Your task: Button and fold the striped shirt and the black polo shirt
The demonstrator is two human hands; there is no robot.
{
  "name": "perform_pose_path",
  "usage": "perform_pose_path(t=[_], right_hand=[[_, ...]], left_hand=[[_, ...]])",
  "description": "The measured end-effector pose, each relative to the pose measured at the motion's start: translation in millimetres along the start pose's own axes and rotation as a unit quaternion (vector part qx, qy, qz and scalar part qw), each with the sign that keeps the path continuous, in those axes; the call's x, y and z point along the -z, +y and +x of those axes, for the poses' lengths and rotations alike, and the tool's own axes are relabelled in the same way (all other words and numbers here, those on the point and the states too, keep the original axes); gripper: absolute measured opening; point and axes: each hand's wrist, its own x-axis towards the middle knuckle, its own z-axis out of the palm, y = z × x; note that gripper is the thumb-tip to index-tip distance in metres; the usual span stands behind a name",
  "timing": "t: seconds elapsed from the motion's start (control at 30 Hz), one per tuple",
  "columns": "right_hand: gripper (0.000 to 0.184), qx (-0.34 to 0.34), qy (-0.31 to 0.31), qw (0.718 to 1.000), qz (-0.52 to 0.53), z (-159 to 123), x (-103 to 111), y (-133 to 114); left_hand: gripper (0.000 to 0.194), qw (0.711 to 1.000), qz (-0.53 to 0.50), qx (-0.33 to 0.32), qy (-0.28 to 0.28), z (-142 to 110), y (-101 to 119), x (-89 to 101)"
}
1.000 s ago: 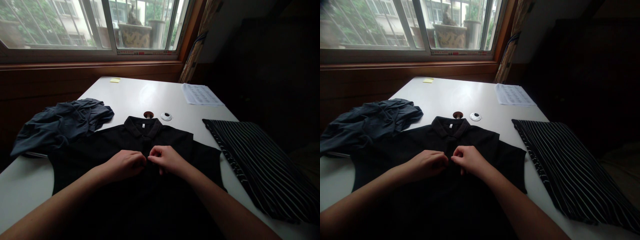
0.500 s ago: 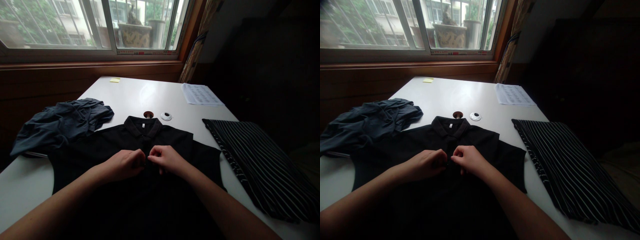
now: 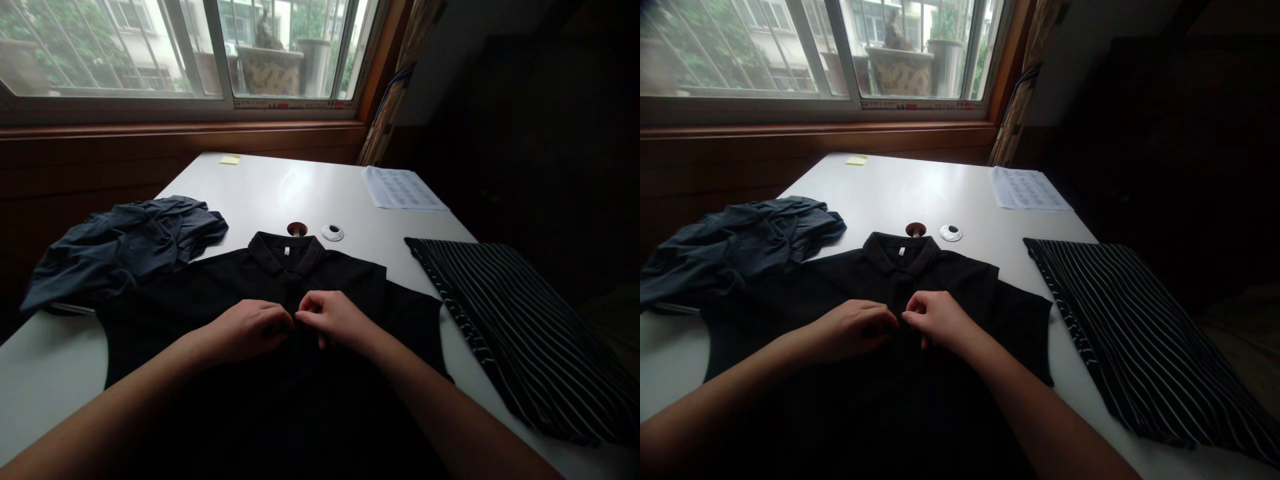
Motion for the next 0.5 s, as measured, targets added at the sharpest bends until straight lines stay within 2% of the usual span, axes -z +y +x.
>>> perform_pose_path(t=[0.33, 0.5], right_hand=[[0.01, -0.007, 0.001, 1.0, 0.003, -0.5, -0.2, -1.6], [0.01, -0.004, 0.004, 1.0, 0.001, 0.2, -0.4, -0.6]], left_hand=[[0.017, 0.999, 0.0, 0.031, -0.01, 0.7, 1.4, 1.3], [0.018, 1.0, 0.004, 0.025, -0.005, -0.1, 0.9, 0.1]])
